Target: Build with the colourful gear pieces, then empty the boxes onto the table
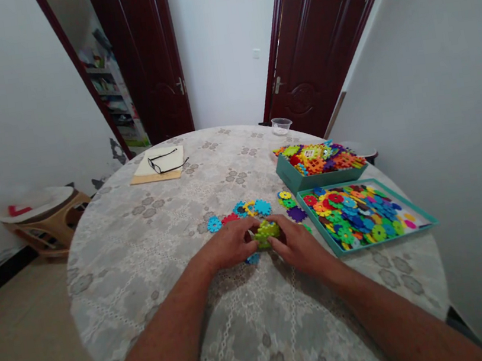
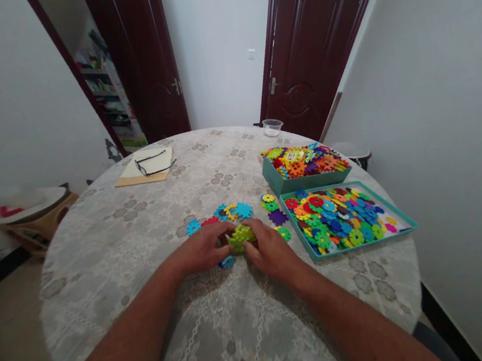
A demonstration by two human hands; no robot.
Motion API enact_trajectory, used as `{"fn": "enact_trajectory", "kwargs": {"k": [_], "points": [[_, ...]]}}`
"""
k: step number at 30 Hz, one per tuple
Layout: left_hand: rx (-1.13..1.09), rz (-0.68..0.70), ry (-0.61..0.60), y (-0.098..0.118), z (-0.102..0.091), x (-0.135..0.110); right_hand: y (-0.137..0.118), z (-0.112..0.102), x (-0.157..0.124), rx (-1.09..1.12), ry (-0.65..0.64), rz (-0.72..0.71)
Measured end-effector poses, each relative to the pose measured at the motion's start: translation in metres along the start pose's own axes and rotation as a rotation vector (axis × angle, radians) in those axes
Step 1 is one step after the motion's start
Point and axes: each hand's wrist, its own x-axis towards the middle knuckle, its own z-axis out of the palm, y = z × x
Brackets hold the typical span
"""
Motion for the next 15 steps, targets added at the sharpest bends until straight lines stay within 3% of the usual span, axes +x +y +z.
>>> {"fn": "enact_trajectory", "kwargs": {"k": [5,9,12,15], "points": [[0.054,-0.062,0.032,-0.004,0.003,0.003,-0.001,0.000,-0.001,0.056,-0.007,-0.045],[0.159,-0.091,0.087,-0.004,0.000,0.003,0.006,-0.026,-0.002,-0.063,0.031,-0.074],[0.208,-0.096,0.109,-0.004,-0.002,0.003,0.012,-0.048,-0.007,-0.223,-0.132,-0.034],[0.171,-0.078,0.081,-0.003,-0.002,0.002,0.016,-0.057,-0.014,-0.330,-0.319,0.010]]}}
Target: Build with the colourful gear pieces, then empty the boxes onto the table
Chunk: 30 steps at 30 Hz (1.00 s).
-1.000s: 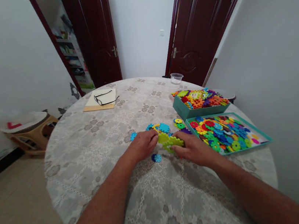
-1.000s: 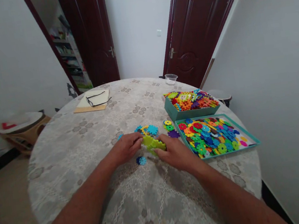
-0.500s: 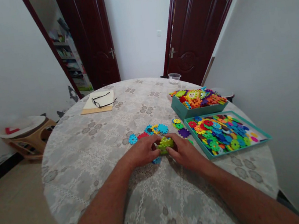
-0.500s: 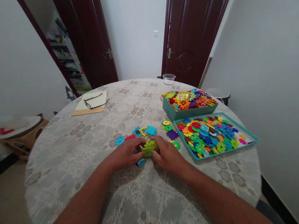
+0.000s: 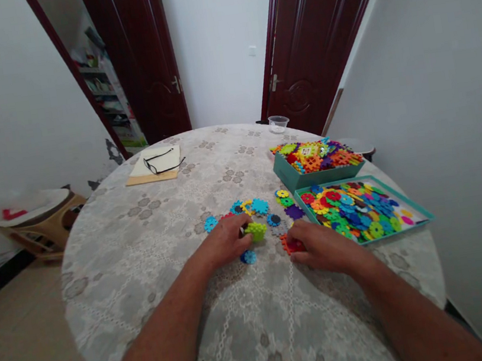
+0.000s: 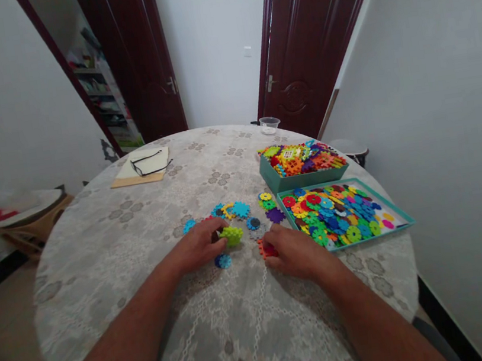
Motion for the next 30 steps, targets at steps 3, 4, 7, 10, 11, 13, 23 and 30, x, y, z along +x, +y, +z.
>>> {"fn": "enact_trajectory", "kwargs": {"k": [3,4,7,10,11,13,23,30], "points": [[-0.063,0.024,-0.053,0.001,0.002,-0.001,-0.001,0.006,-0.003,-0.050,-0.029,0.018],[-0.074,0.030,-0.064,0.001,0.003,-0.002,-0.002,0.008,-0.003,-0.058,-0.019,0.018],[-0.090,0.032,-0.074,0.002,0.003,-0.002,-0.003,0.009,-0.001,-0.058,0.007,-0.004],[-0.108,0.053,-0.088,0.005,0.002,-0.002,-0.001,0.003,0.000,-0.027,0.049,-0.036],[-0.111,0.064,-0.098,0.006,0.002,-0.002,-0.001,0.001,0.001,0.003,0.074,-0.040],[-0.110,0.083,-0.123,0.008,0.001,-0.002,-0.001,-0.001,0.004,0.104,0.127,-0.034],[-0.078,0.088,-0.058,0.007,0.012,0.004,-0.017,0.021,0.018,0.434,0.233,0.023],[-0.075,0.066,-0.003,-0.001,0.020,0.007,-0.025,0.027,0.020,0.498,0.292,0.041]]}}
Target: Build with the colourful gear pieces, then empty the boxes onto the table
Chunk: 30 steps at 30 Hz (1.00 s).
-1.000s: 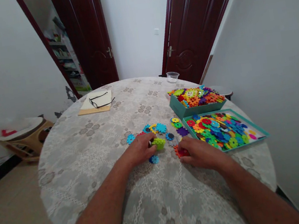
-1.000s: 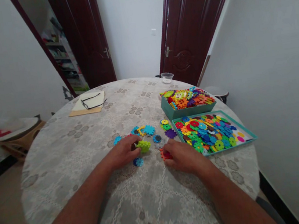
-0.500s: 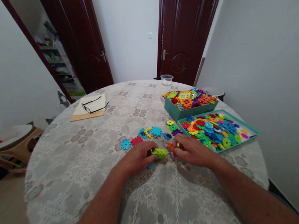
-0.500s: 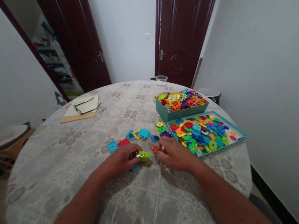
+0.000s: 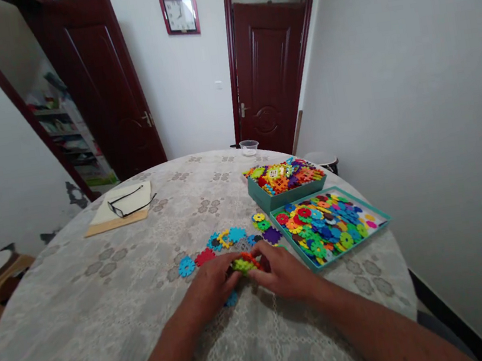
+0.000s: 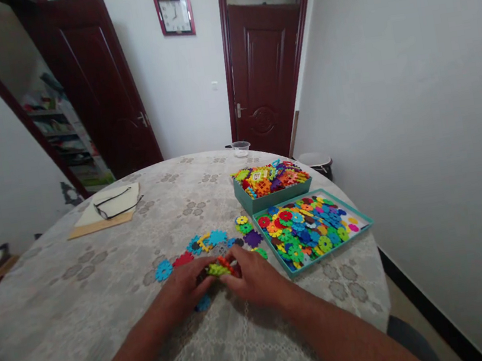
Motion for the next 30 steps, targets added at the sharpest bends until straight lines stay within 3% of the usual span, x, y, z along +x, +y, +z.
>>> {"fn": "enact_trajectory", "kwargs": {"k": [6,9,12,17,20,23,26,30], "points": [[-0.054,-0.048,-0.007,-0.002,0.002,-0.001,0.004,0.008,-0.001,-0.157,0.009,-0.080],[-0.073,-0.038,-0.046,0.004,-0.001,-0.002,-0.001,0.003,-0.003,-0.114,0.059,-0.060],[-0.095,-0.068,-0.106,0.012,-0.003,-0.004,-0.003,-0.003,0.000,0.168,0.122,0.055],[-0.171,-0.076,-0.143,0.019,-0.004,-0.005,0.011,-0.003,0.014,0.958,0.153,0.436],[-0.197,-0.054,-0.147,0.017,-0.003,-0.005,0.018,0.000,0.018,1.169,0.162,0.506],[-0.149,-0.043,-0.160,0.015,-0.002,-0.006,0.019,-0.002,0.018,1.143,0.159,0.477],[-0.073,-0.046,-0.161,0.013,-0.002,-0.007,0.015,-0.012,0.015,0.897,0.188,0.377],[-0.029,-0.030,-0.174,0.011,-0.003,-0.009,0.006,-0.049,0.018,0.590,0.360,0.212]]}}
